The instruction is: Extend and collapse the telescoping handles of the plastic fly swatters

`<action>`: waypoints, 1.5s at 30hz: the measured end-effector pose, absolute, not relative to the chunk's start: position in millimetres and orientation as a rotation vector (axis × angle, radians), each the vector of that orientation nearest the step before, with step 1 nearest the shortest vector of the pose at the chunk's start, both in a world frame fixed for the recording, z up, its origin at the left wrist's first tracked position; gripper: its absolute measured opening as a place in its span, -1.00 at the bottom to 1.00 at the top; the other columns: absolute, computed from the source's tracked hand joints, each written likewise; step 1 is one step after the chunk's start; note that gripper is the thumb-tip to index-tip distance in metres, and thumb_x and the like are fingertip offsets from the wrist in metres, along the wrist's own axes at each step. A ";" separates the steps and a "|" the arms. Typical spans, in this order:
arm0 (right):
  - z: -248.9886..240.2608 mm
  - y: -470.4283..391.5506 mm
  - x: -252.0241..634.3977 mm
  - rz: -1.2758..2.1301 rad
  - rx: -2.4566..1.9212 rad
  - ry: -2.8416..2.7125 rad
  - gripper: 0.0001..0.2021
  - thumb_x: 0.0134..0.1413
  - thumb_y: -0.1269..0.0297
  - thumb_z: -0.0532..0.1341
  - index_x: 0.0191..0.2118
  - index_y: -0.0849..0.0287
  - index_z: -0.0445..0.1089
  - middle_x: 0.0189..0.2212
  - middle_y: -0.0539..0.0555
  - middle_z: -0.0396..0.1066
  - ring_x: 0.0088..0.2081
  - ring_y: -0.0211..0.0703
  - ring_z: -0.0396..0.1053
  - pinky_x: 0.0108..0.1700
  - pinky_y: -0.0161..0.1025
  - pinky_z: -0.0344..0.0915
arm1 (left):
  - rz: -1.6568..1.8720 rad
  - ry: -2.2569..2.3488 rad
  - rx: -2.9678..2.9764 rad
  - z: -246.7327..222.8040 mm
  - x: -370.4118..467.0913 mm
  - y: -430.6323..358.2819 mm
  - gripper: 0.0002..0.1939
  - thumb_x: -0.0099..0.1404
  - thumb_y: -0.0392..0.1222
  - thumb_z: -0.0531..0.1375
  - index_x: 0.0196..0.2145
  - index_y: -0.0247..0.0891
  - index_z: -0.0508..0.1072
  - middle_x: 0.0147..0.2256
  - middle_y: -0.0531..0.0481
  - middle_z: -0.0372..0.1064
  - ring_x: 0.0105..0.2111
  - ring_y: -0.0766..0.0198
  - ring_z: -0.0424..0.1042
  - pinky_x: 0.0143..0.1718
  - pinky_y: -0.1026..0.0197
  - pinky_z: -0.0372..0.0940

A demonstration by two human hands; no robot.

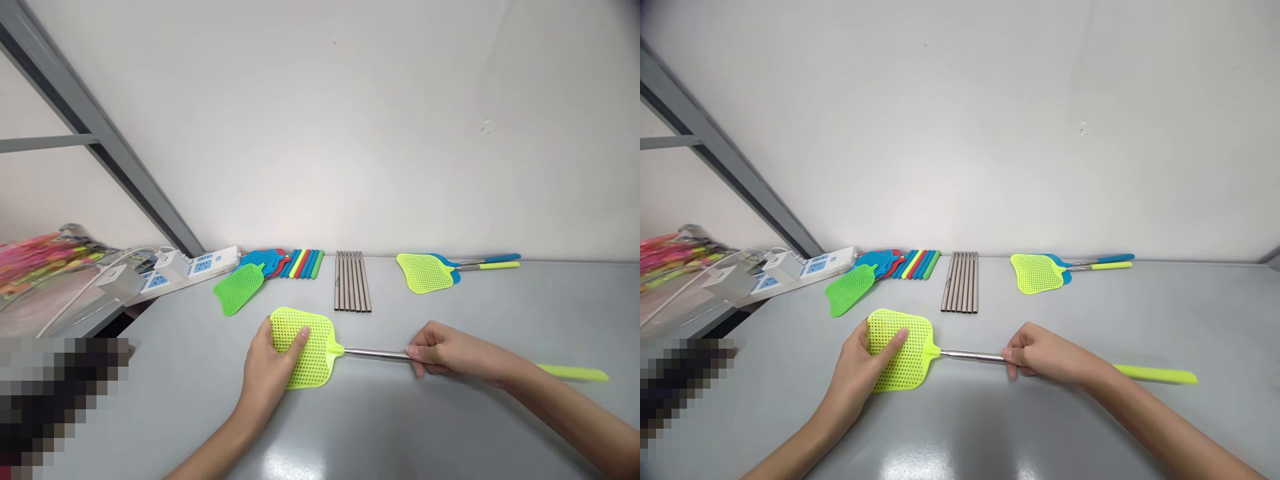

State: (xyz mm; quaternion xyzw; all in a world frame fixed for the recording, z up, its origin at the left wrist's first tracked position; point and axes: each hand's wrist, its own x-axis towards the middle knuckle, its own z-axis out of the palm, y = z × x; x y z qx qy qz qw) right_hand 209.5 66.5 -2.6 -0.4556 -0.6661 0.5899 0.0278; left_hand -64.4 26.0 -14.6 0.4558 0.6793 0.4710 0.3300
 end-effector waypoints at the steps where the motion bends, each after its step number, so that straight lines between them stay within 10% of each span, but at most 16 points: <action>1: -1.3 65.2 208.7 1.864 -1.419 -2.016 -0.66 0.02 0.13 0.01 -0.57 0.27 0.31 -0.71 -0.11 -0.08 -0.67 -0.41 -0.19 -0.59 -0.36 -0.22 | 1.241 1.784 1.203 -14.5 -64.0 24.7 -0.57 -0.10 0.04 0.24 -0.33 -0.32 0.34 -0.39 -0.11 0.41 -0.38 0.11 0.40 -0.41 0.17 0.29; 21: -5.4 58.8 206.6 2.539 -1.319 -1.549 -0.74 0.03 0.16 0.01 -0.53 0.22 0.21 -0.76 -0.15 -0.13 -0.73 -0.45 -0.28 -0.74 -0.41 -0.38 | 1.324 1.739 1.307 -12.0 -46.8 2.1 -0.71 0.02 -0.08 0.20 -0.34 -0.25 0.23 -0.40 0.00 0.35 -0.40 0.24 0.37 -0.39 0.25 0.28; 45: 0.5 65.2 206.0 2.129 -1.246 -1.868 -0.65 -0.09 0.00 0.14 -0.40 0.25 0.25 -0.63 -0.07 0.18 -0.70 -0.47 0.01 -0.69 -0.45 -0.09 | 1.112 1.397 0.993 3.5 -57.5 25.4 -0.61 0.02 -0.03 0.20 -0.24 -0.30 0.30 -0.26 -0.14 0.40 -0.36 0.12 0.43 -0.39 0.13 0.36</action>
